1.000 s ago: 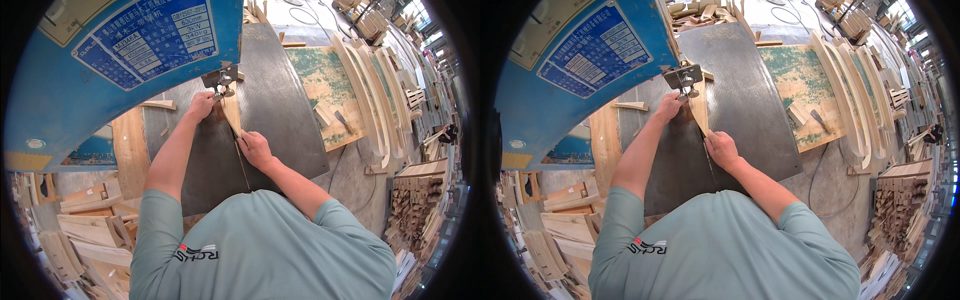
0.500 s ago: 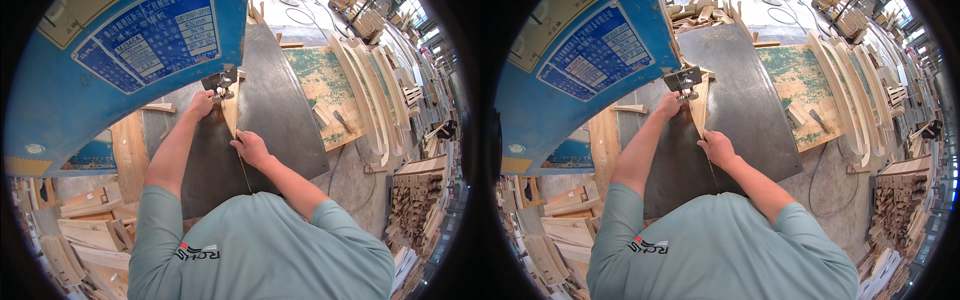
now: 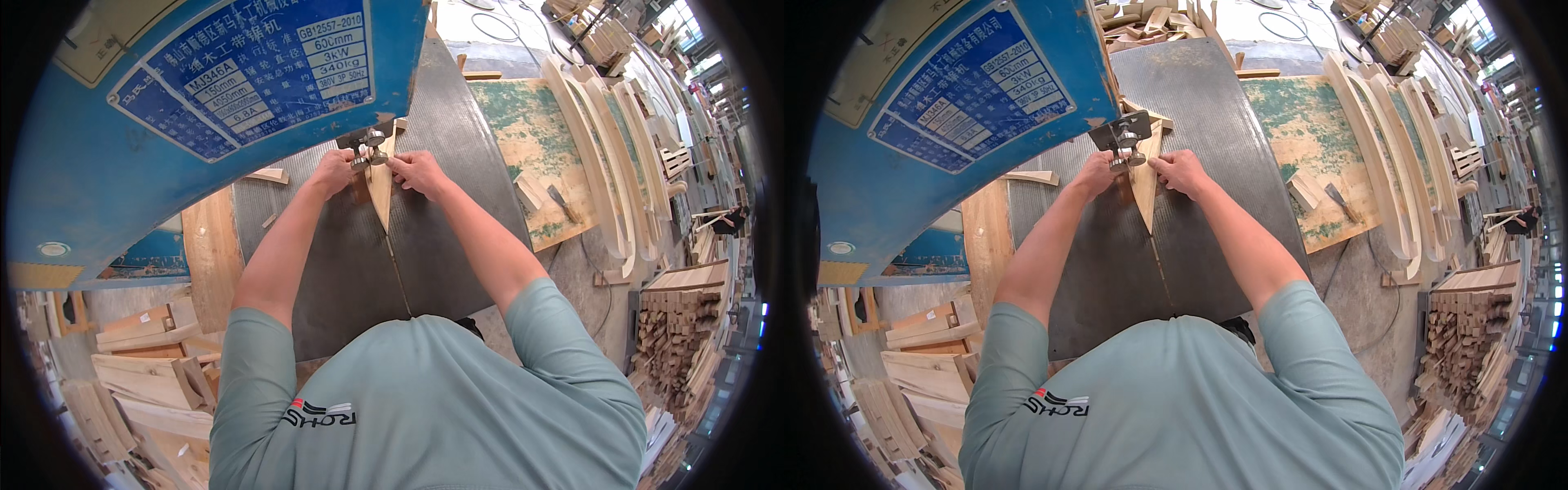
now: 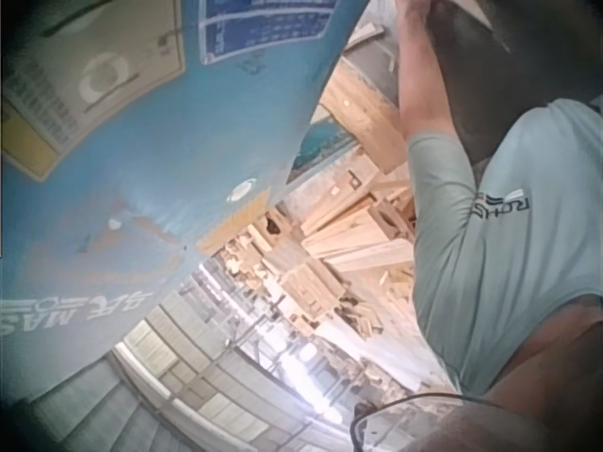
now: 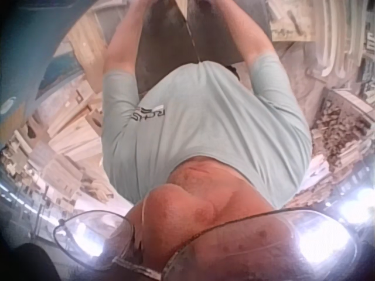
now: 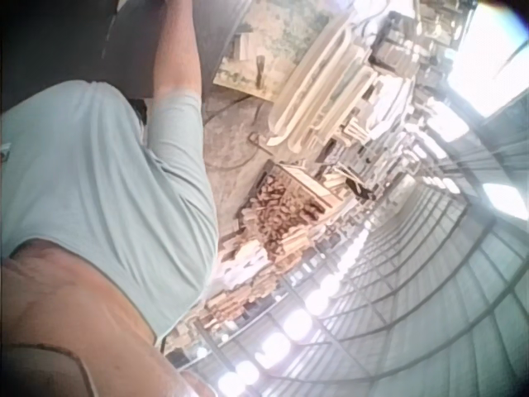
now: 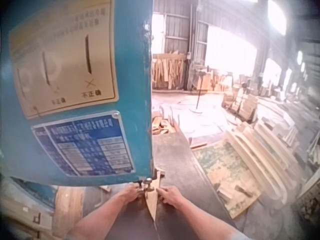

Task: The person cuts a curved wooden piece using a band saw, marks a straight wooden board with a pen, and then applies adhesive to join multiple curved wooden sections together at a workbench.

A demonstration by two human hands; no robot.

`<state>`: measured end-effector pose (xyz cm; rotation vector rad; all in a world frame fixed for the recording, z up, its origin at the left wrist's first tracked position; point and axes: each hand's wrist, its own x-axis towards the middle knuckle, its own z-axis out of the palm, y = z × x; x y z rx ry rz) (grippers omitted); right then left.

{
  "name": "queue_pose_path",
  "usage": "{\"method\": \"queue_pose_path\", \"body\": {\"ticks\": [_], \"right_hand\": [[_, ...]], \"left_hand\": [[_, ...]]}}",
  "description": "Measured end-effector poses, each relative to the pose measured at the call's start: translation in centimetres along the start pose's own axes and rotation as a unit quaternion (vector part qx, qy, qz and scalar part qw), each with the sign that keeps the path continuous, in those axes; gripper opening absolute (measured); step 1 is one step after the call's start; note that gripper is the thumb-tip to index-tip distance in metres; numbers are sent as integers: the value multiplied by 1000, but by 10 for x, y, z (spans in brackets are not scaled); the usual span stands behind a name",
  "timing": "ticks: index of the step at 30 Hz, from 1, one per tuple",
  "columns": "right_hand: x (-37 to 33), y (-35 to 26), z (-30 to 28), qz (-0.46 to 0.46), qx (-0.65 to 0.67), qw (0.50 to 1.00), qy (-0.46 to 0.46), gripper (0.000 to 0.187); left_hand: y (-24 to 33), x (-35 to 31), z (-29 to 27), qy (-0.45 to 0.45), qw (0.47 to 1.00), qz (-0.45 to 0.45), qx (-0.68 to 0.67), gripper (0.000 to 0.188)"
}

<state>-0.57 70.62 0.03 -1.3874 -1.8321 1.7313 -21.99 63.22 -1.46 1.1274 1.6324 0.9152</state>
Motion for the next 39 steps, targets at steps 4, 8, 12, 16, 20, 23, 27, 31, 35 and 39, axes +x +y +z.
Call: {"method": "queue_pose_path", "body": {"ticks": [4, 8, 12, 16, 20, 23, 27, 31, 35, 39], "right_hand": [[9, -1, 6, -14, -29, 999, 6, 29], [16, 5, 8, -22, -47, 999, 17, 28], [25, 8, 15, -46, -54, 996, 49, 34], [37, 21, 9, -56, -52, 994, 80, 36], [40, 14, 13, -60, -58, 993, 89, 36], [43, 10, 12, -48, -45, 994, 90, 36], [47, 4, 14, -42, -43, 994, 86, 36], [51, 8, 9, -32, -67, 992, 100, 35], [59, 12, 11, -55, -50, 991, 111, 36], [68, 10, 9, -56, -55, 990, 120, 36]], "left_hand": [[3, 6, -9, -34, 996, -62, 57, 28], [4, 10, -9, -34, 998, -12, 58, 27], [-22, 28, -13, -41, 985, 19, -168, 27], [-3, 31, -9, -81, 979, 20, -184, 29], [-16, 44, -18, -59, 996, 36, -59, 27], [-29, 57, -19, -18, 991, 102, 87, 23], [-41, 69, -28, 30, 954, 172, 244, 19], [-28, 69, -28, 88, 897, 159, 403, 22], [-25, 64, -36, 108, 890, 141, 419, 21], [-27, 58, -42, 120, 895, 128, 411, 20]]}}
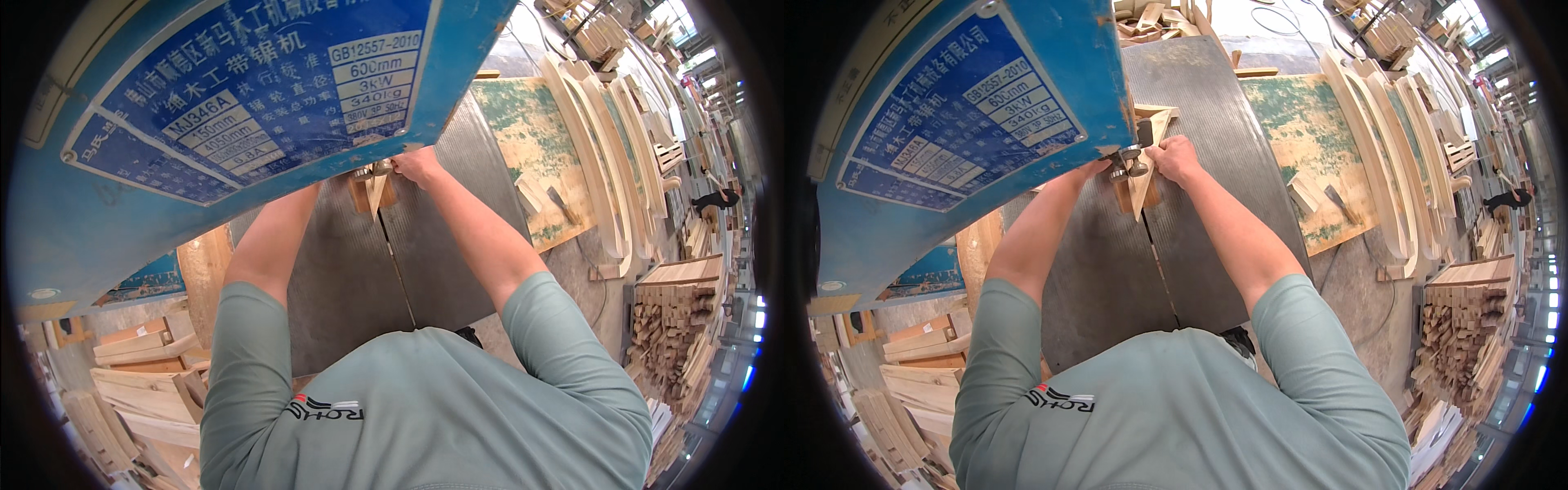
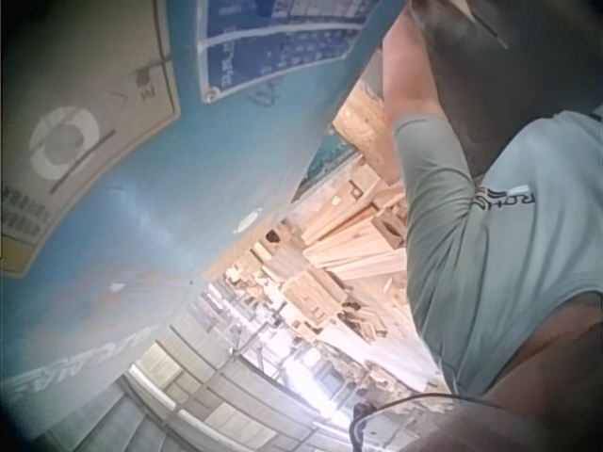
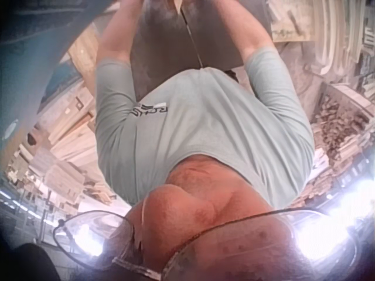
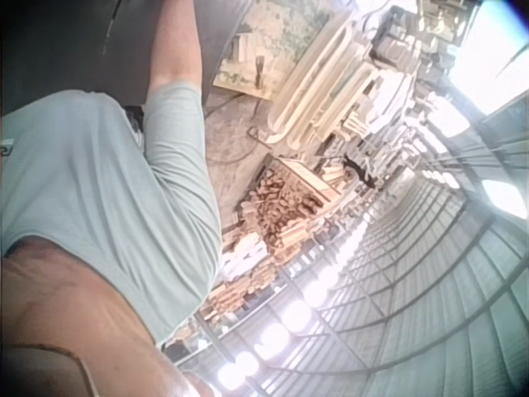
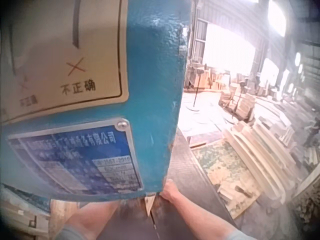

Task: The person cuts a curved wooden piece using a band saw, marks a straight wooden board with a pen, and then applies adhesive to join multiple curved wooden sections together at a workbench.

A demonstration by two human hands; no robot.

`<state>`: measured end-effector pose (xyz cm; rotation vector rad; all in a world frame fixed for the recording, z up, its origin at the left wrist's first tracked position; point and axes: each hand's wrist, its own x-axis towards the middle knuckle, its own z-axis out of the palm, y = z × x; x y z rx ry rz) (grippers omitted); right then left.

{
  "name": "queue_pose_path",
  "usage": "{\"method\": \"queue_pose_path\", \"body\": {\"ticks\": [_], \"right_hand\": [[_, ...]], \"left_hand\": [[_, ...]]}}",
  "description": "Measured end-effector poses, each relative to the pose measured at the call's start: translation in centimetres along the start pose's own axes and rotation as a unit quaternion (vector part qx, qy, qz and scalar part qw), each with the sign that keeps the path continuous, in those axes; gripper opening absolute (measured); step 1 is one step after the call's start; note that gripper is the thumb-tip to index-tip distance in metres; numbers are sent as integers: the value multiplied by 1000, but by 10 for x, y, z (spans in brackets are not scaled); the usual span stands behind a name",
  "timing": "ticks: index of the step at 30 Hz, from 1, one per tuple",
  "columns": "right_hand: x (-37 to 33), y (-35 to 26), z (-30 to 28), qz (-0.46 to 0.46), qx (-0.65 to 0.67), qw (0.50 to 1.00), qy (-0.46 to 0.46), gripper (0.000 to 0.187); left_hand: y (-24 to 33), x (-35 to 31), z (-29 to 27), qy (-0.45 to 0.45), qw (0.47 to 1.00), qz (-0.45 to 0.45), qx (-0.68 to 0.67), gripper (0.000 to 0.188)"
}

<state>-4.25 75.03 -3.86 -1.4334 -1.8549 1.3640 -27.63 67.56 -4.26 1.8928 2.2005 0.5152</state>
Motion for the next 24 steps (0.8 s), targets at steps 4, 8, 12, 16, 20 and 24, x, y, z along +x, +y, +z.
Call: {"method": "queue_pose_path", "body": {"ticks": [4, 8, 12, 16, 20, 24], "right_hand": [[-1, -3, 1, -5, 11, 1000, 3, 36], [4, 8, 2, -30, 12, 999, 19, 33], [14, 8, 4, -28, -14, 999, 23, 29], [27, -6, -4, -23, -36, 999, 27, 30], [43, -10, -17, -15, -73, 997, 33, 36], [65, -7, -41, -15, -166, 986, 28, 43]], "left_hand": [[-7, -15, -1, 3, 1000, -23, -12, 20], [-7, -29, 1, 7, 999, -39, -26, 19], [-12, -33, -3, 9, 998, -56, -31, 19], [-21, -27, -13, 8, 997, -72, -38, 19], [-27, -24, -23, -9, 994, -95, -57, 18], [-44, -22, -44, -28, 988, -128, -76, 18]]}}
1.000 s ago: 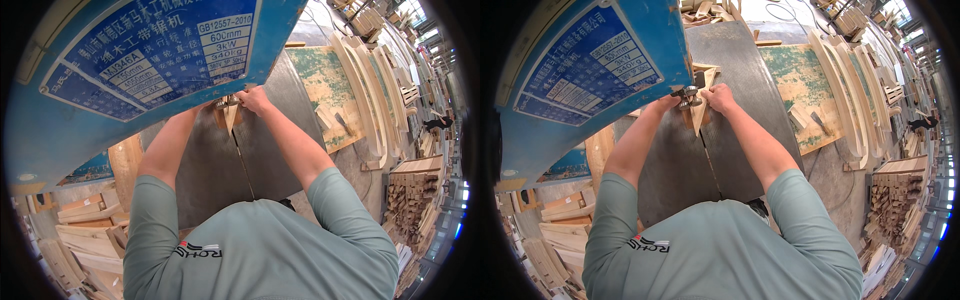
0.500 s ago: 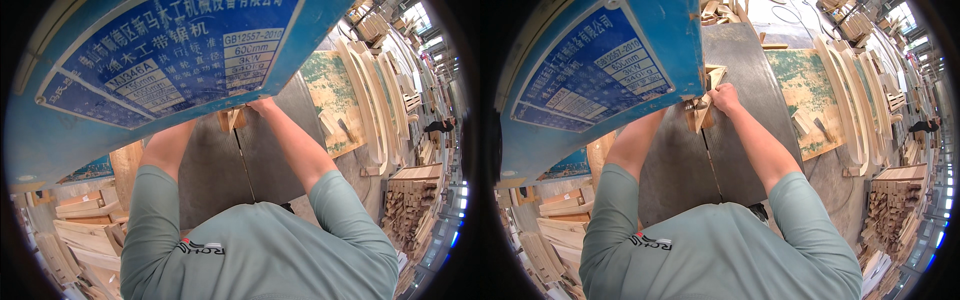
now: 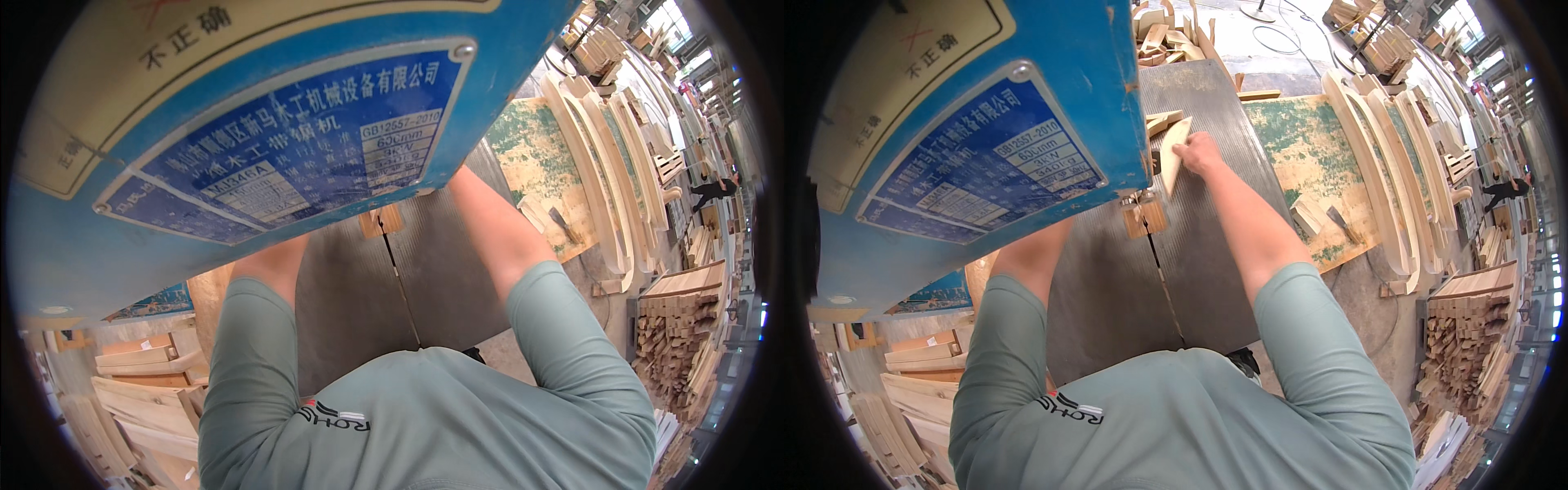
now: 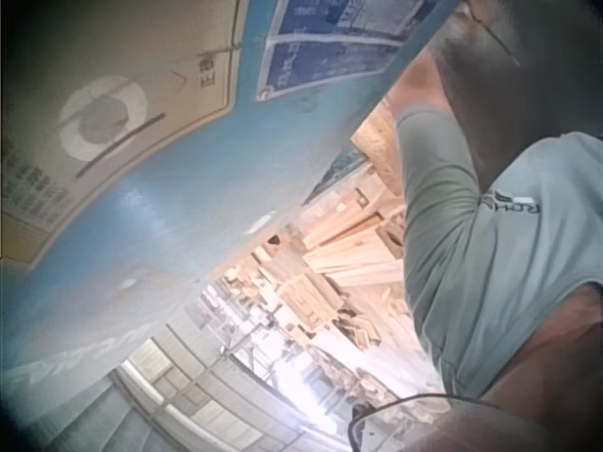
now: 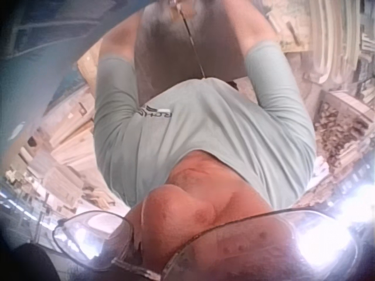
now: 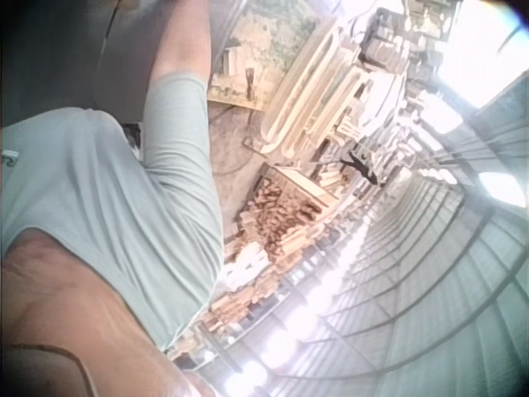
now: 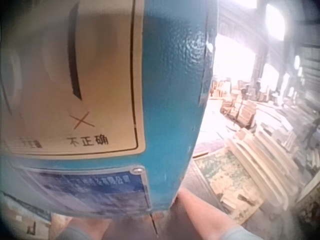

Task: The person cuts a curved wooden piece using a band saw, marks a straight wooden board with a pen, and then applies adhesive to join multiple curved wooden sections together at a workbench.

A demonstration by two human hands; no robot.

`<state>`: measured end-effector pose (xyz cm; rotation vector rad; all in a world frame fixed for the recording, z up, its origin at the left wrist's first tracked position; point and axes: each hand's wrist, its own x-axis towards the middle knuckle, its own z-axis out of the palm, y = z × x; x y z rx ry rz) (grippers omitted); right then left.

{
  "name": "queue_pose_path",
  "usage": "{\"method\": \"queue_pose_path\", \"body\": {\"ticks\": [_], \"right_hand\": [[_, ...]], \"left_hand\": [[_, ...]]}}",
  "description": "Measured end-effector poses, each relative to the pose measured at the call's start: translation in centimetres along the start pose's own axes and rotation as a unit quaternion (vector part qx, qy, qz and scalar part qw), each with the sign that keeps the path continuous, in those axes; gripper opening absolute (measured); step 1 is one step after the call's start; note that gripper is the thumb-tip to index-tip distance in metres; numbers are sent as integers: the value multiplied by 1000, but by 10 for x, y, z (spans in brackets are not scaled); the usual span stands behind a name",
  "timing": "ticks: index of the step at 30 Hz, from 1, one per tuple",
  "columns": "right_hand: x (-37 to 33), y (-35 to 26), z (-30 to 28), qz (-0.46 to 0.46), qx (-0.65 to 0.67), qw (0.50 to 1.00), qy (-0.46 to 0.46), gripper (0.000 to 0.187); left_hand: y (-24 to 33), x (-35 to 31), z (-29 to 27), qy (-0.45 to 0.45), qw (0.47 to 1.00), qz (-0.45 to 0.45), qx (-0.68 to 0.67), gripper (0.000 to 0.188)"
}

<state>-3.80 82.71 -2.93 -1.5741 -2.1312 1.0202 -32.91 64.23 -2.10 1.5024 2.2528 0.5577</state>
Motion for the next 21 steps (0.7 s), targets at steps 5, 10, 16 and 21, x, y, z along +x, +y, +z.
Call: {"method": "queue_pose_path", "body": {"ticks": [5, 10, 16, 21], "right_hand": [[4, 96, -49, -96, -29, 990, 98, 50], [-146, 55, -84, 7, 146, 985, 89, 37], [-318, 42, -86, 53, 244, 968, -9, 31], [-368, 27, -54, 4, 235, 964, -127, 32]], "left_hand": [[14, 23, -24, -47, 997, -14, -54, 18], [-5, 16, -59, -90, 990, -62, -88, 18], [-6, -33, -116, -129, 981, -89, -116, 18], [0, -139, -148, -136, 966, -121, -181, 18]]}}
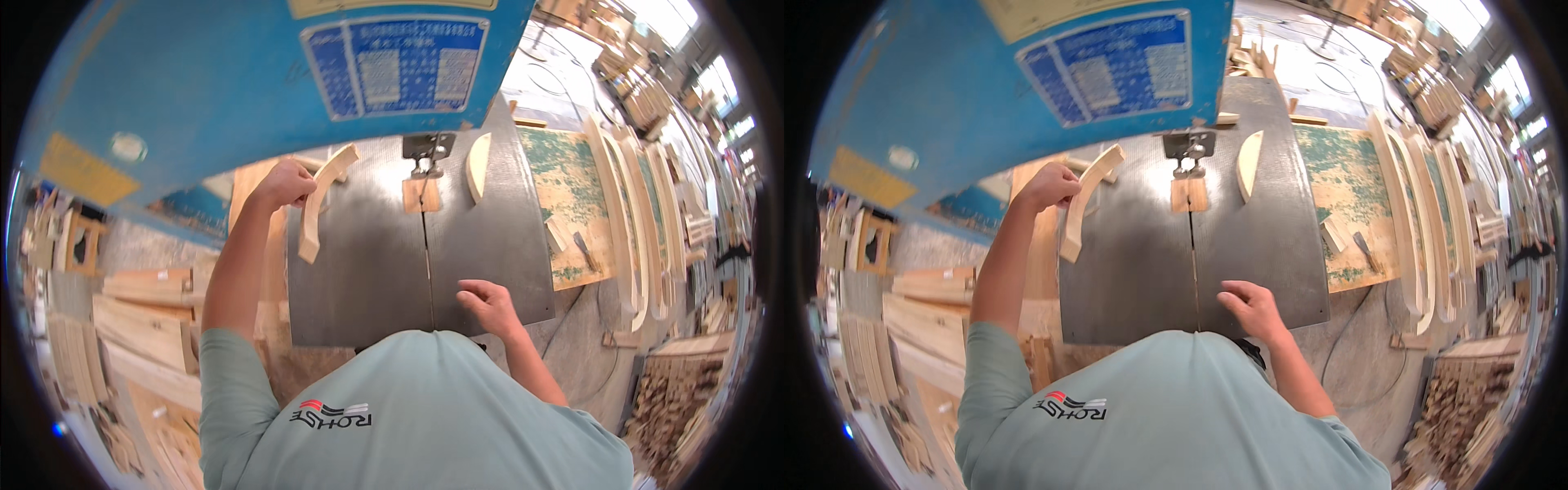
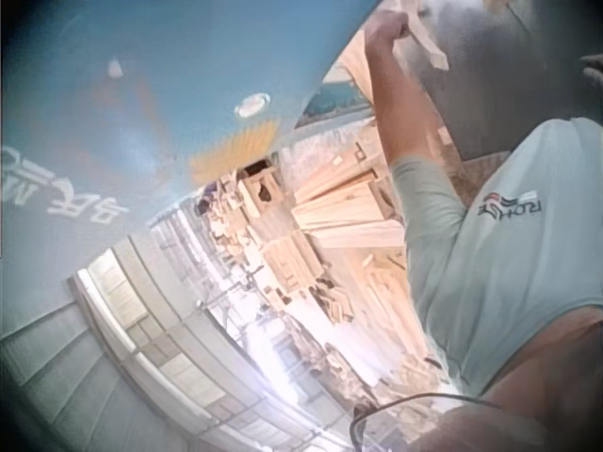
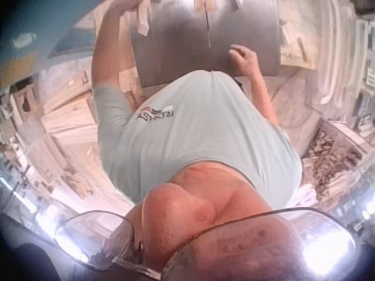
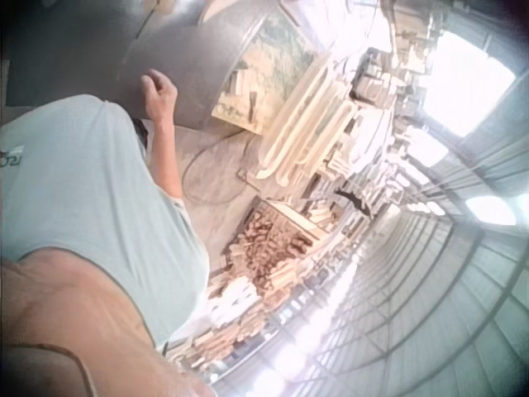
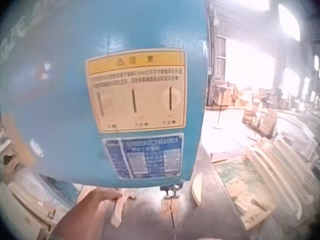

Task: The person cuts a curved wooden piece using a band saw, marks a straight wooden board with a pen, and then applies adhesive to join multiple curved wooden sections together at a workbench.

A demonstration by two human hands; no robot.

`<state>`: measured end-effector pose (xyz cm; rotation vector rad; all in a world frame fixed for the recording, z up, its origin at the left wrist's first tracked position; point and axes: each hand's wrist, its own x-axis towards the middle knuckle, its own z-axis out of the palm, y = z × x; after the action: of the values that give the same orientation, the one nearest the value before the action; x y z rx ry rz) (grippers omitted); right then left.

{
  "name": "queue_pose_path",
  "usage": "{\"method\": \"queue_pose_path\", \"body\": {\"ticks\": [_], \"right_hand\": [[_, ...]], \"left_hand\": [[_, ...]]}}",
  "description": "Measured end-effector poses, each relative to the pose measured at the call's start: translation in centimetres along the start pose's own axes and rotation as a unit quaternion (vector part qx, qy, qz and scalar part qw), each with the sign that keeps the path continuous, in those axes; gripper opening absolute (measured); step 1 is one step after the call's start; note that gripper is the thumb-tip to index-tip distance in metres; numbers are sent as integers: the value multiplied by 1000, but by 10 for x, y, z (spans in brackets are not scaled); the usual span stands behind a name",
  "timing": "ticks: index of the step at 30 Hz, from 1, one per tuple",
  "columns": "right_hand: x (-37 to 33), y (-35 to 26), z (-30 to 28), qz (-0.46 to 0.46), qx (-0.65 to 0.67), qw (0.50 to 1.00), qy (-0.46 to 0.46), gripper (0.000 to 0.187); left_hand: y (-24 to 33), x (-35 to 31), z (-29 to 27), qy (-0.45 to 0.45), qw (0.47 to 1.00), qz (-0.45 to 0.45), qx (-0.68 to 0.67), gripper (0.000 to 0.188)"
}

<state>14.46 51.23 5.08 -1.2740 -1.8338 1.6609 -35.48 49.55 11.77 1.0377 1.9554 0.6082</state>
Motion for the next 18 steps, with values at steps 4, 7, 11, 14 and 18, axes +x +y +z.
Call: {"method": "queue_pose_path", "body": {"ticks": [4, 7, 11, 14, 18], "right_hand": [[-1, -38, 34, -174, -105, 971, -126, 32], [3, -55, 63, -408, -150, 892, -124, 43], [-30, -100, 119, -574, -187, 777, -179, 61], [-57, -79, 172, -538, -217, 734, -352, 70], [-128, -60, 219, -376, -195, 713, -559, 26]], "left_hand": [[-31, -139, 30, 149, 977, 86, 128, 19], [-44, -233, 71, 186, 953, 59, 230, 17], [-48, -357, 147, 243, 909, 41, 337, 9], [-53, -416, 203, 269, 910, 0, 314, 10], [-68, -495, 264, 364, 895, -34, 257, 9]]}}
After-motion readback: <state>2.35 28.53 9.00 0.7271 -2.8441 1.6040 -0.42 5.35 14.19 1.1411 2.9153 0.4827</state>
